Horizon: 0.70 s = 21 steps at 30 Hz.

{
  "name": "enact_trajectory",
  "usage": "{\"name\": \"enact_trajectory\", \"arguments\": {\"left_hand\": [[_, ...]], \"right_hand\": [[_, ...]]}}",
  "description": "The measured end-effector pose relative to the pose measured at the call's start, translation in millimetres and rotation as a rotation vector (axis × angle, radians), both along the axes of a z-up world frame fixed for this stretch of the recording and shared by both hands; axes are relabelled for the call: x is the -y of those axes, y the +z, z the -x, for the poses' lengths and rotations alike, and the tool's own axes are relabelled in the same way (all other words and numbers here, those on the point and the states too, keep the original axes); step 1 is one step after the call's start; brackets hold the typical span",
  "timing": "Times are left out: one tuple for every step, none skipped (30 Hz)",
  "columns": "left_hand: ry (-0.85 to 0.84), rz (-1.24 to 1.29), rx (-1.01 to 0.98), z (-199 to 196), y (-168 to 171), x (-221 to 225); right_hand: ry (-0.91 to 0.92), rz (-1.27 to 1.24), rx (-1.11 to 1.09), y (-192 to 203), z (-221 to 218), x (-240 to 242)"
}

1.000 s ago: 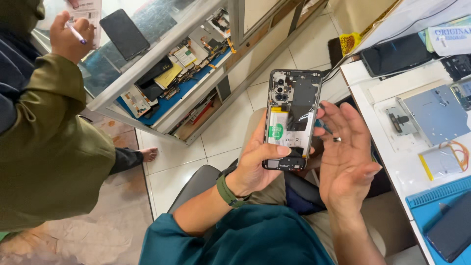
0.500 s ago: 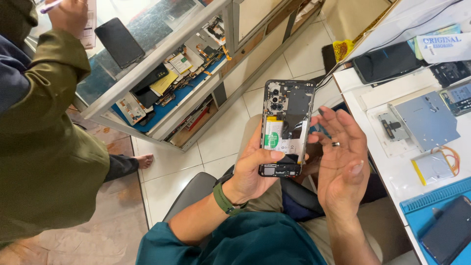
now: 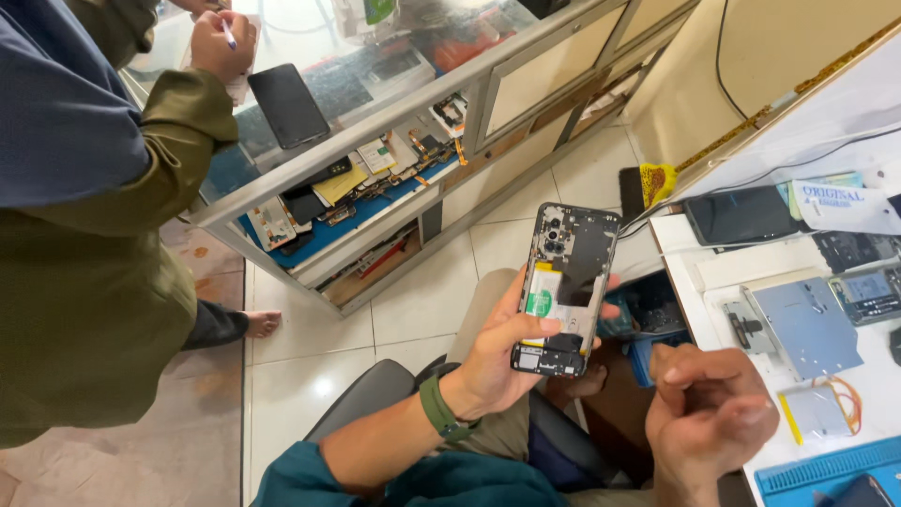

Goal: The person disassembles a smartphone using a screwdriver and tweezers, removes the back cover, and handles the internal components. They then compare the disassembled phone with another blue smartphone, aligning the back cover and inspecting the fit before placing the parts on the workbench.

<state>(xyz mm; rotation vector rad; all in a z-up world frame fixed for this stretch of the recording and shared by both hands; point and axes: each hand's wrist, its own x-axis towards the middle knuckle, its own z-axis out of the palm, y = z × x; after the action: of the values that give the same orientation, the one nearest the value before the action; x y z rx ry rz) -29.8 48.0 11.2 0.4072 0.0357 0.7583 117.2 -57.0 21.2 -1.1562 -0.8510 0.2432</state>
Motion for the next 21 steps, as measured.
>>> {"name": "enact_trajectory", "arguments": {"left_hand": [[-0.005, 0.005, 0.021, -2, 0, -5], [-0.005, -0.002, 0.022, -2, 0, -7], [-0.012, 0.008, 0.009, -2, 1, -6], [-0.020, 0.018, -0.005, -1, 1, -6], [-0.020, 0.021, -0.004, -2, 2, -6], [-0.022, 0.023, 0.000, -2, 2, -7], [-0.025, 0.029, 0.000, -1, 2, -5], [-0.026, 0.037, -0.003, -1, 4, -5], [-0.029, 0.030, 0.011, -1, 6, -6], [-0.031, 0.023, 0.025, 0, 7, -6], [-0.034, 0.037, 0.017, -1, 6, -6], [-0.036, 0.032, 0.042, -1, 4, -6], [-0.040, 0.030, 0.065, -2, 2, -5], [-0.046, 0.047, 0.056, 0, 1, -2], [-0.052, 0.043, 0.072, 0, 1, -3], [-0.059, 0.039, 0.087, 1, 1, -4], [-0.062, 0.042, 0.086, 1, 0, -4], [-0.080, 0.042, 0.093, 1, -1, -4], [-0.097, 0.045, 0.101, 1, -2, -4], [-0.099, 0.049, 0.102, 2, -2, -4], [-0.102, 0.050, 0.104, 1, -2, -4]], "right_hand": [[0.048, -0.008, 0.001, -2, -2, -6], [0.049, -0.015, 0.002, -3, -4, -8], [0.066, -0.013, -0.028, -2, -6, -7], [0.083, -0.011, -0.058, -3, -8, -6], [0.082, -0.008, -0.057, -2, -7, -6], [0.073, -0.008, -0.055, -3, -7, -6], [0.062, -0.003, -0.058, -3, -6, -5], [0.061, 0.005, -0.061, -1, -4, -5], [0.050, 0.006, -0.040, 1, -2, -6], [0.039, 0.008, -0.019, 2, 0, -7], [0.036, 0.021, -0.027, 2, 1, -7], [0.041, -0.001, -0.022, 2, 0, -8], [0.043, -0.021, -0.019, 1, 0, -8], [0.036, -0.005, -0.028, 2, 2, -4], [0.047, -0.006, -0.002, 3, 2, -4], [0.058, -0.008, 0.024, 5, 2, -5], [0.055, -0.006, 0.023, 6, 2, -5], [0.069, -0.010, 0.016, 6, 2, -5], [0.083, -0.012, 0.011, 7, 2, -5], [0.081, -0.008, 0.012, 8, 4, -6], [0.071, -0.006, 0.017, 9, 4, -6]]}}
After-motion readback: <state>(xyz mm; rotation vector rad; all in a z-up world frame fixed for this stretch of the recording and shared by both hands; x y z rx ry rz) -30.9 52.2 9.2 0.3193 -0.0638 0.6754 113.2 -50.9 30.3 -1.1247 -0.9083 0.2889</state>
